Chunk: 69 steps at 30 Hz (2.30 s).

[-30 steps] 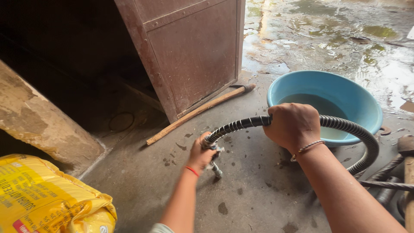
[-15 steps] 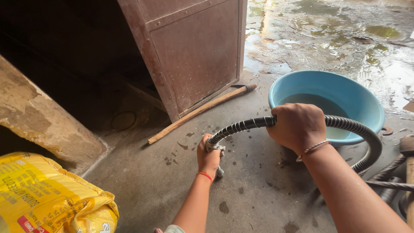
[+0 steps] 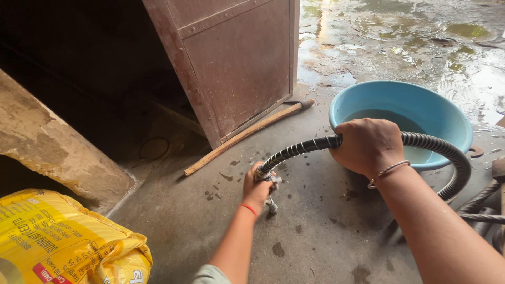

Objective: The person wipes a black hose and a metal sprinkler attachment with a cloth and then handles the detached sprinkler parts.

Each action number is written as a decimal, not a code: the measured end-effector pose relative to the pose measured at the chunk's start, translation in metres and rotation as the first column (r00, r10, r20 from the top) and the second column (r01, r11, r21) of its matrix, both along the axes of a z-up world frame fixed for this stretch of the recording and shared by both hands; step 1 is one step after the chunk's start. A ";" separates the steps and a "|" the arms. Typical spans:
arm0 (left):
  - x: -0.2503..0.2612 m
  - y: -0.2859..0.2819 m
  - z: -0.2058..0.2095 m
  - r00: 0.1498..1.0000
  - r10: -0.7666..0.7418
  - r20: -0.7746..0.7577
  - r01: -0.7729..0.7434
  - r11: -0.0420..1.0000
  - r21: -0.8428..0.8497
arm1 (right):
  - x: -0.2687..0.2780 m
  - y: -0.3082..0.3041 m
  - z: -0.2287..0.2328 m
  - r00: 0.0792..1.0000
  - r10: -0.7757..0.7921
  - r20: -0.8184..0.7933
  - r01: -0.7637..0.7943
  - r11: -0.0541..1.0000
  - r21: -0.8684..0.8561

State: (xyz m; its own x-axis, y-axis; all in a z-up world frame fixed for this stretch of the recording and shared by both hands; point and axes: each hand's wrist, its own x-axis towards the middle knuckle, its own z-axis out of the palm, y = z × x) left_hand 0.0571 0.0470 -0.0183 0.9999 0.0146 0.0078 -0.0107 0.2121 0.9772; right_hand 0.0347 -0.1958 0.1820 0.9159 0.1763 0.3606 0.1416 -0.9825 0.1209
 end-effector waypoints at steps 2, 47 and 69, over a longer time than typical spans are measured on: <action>-0.006 -0.017 0.003 0.974 0.226 -0.001 -0.225 0.971 0.082 | 0.000 0.002 -0.001 0.999 0.026 0.029 -0.027 0.999 0.021; 0.002 0.018 -0.110 0.807 0.366 -0.464 -0.534 0.788 -0.307 | 0.005 0.013 -0.009 0.978 0.156 0.141 -0.166 0.984 0.063; -0.012 -0.041 0.106 0.692 0.121 0.711 -0.588 0.666 0.459 | 0.008 0.014 -0.012 0.967 0.174 0.187 -0.184 0.982 0.040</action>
